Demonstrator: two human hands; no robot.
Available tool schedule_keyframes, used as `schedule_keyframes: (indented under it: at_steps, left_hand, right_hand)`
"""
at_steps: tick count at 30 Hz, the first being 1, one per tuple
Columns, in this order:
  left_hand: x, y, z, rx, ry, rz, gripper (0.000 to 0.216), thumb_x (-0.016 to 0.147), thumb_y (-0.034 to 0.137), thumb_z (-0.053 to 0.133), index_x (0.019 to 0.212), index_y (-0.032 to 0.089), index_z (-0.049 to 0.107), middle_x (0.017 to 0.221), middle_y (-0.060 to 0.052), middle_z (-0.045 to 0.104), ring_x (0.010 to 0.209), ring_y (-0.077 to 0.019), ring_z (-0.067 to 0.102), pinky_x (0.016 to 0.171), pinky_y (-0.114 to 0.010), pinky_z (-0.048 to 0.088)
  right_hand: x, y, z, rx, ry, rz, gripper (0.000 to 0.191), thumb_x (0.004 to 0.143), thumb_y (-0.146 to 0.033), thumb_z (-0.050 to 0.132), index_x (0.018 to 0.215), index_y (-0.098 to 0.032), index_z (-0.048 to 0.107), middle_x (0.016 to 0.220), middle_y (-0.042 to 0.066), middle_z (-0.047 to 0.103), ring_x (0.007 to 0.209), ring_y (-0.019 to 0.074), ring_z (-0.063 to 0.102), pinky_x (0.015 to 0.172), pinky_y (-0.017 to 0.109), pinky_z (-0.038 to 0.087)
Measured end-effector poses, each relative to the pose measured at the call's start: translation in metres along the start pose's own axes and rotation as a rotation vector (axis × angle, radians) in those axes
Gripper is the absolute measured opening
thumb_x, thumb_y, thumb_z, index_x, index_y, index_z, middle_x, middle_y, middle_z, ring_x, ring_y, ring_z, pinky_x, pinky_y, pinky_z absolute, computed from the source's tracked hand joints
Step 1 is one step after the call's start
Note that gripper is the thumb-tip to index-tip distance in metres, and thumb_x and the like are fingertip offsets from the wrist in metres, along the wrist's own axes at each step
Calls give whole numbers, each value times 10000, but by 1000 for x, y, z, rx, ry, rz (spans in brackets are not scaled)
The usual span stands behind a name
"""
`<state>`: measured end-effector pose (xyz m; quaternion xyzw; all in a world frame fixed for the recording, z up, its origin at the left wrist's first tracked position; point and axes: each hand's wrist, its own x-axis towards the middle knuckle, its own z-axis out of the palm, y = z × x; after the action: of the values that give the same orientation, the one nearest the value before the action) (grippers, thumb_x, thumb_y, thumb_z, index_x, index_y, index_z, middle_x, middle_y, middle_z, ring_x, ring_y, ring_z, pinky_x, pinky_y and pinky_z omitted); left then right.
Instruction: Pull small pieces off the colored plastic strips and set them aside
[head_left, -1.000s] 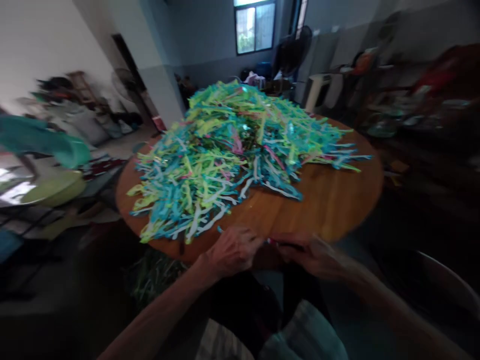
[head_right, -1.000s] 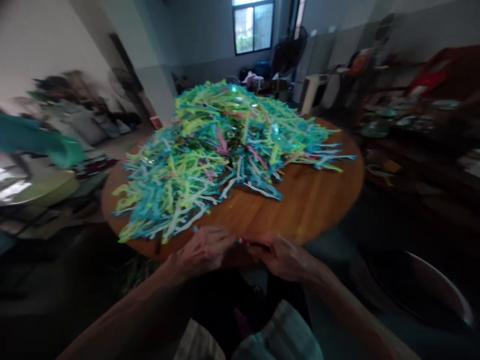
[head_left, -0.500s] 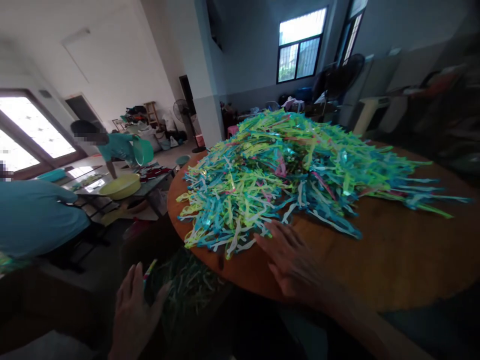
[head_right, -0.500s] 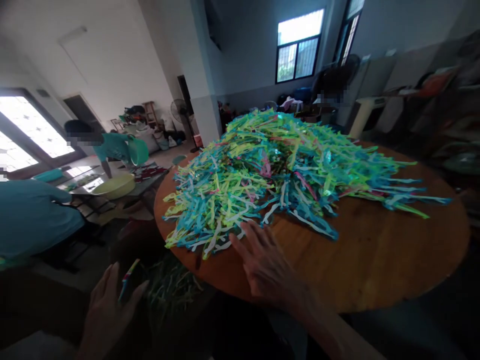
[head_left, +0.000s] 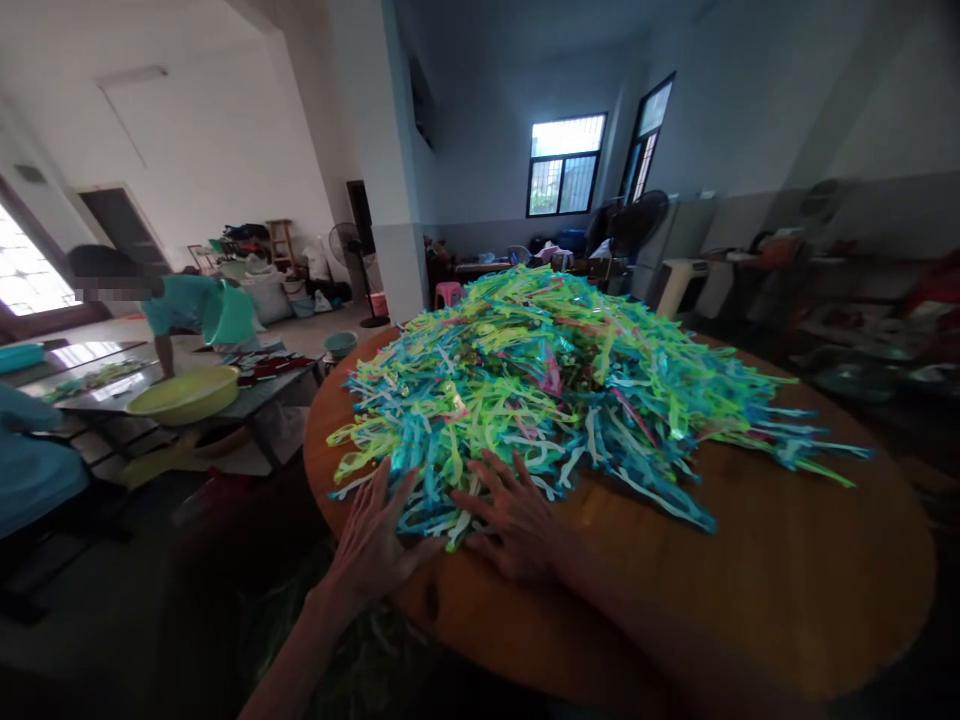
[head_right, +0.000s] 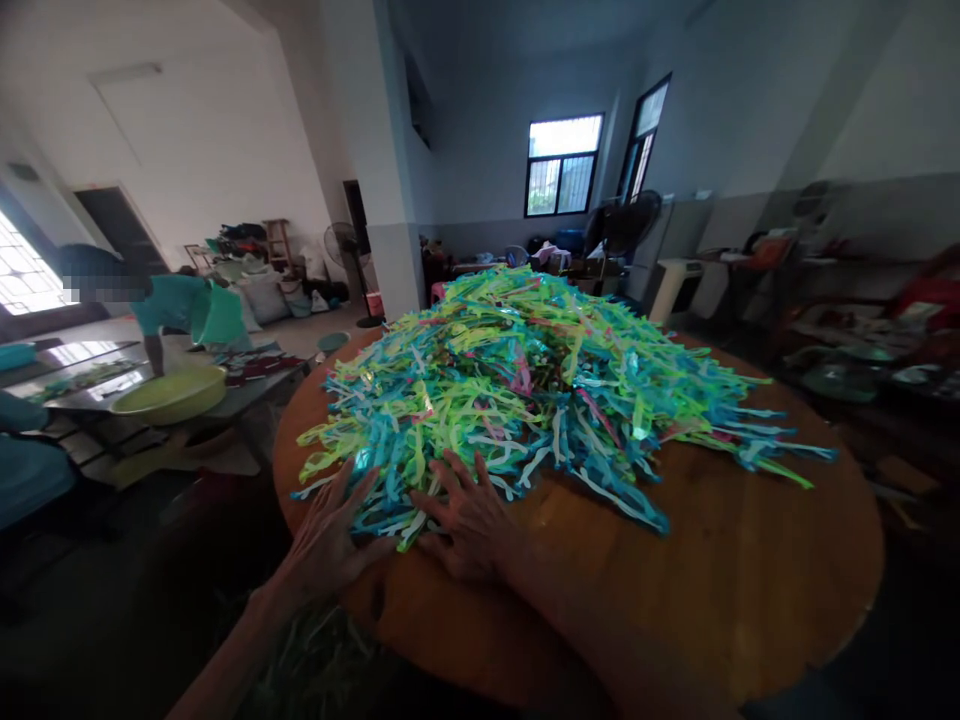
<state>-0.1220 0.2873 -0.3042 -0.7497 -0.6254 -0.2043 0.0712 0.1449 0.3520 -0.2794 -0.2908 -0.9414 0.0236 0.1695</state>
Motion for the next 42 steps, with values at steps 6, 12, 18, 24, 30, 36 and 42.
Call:
schedule_keyframes:
  at_steps: [6,12,18,24,30,36,42]
  left_hand:
    - [17,3,2,-61,-47,74,911,846,672,606,1571,228,277,1658,-187,150,1505,-387,242,1171,-586,345]
    - [32,1,10,-74,-71,65,919,836,702,596,1560,219,302,1648,-186,195,1503,-383,252,1165,-600,349]
    - [40,-1,17,-116,-56,85,893,835,660,625,1546,205,332,1636,-177,243,1503,-361,265,1180,-575,346]
    - [49,7,24,-138,-24,89,938,806,672,649,1540,179,336,1625,-201,260,1494,-369,284,1173,-581,349]
    - [53,17,32,-123,-1,47,932,787,648,666,1545,220,334,1630,-187,254,1483,-407,289,1177,-622,315]
    - [48,12,42,-100,83,71,980,718,688,707,1514,222,374,1622,-182,277,1456,-418,341,1152,-616,372]
    - [45,-9,69,-24,218,173,1094,707,605,753,1584,268,193,1627,-176,262,1450,-415,354,1094,-597,449]
  right_hand:
    - [5,15,0,-3,-2,32,567,967,-557,491,1494,-352,453,1581,144,349,1518,391,136,1161,699,117]
    - [4,23,-4,-21,28,47,549,964,-568,501,1472,-361,480,1577,151,357,1509,378,188,1161,685,140]
    - [7,31,-2,-26,23,49,551,958,-554,513,1476,-369,472,1579,139,362,1512,371,181,1159,686,148]
    - [5,36,-10,-28,9,52,559,930,-505,546,1468,-365,485,1571,126,376,1508,388,187,1150,701,147]
    - [23,41,-43,-6,204,86,473,909,-354,542,1362,-222,575,1527,155,432,1377,314,445,1144,544,347]
    - [146,75,-67,-305,178,112,560,815,-150,583,1370,-181,516,1463,159,483,1312,319,473,1005,442,473]
    - [220,118,-57,-450,19,168,689,718,-148,743,1361,-263,524,1402,130,548,1178,342,554,906,452,492]
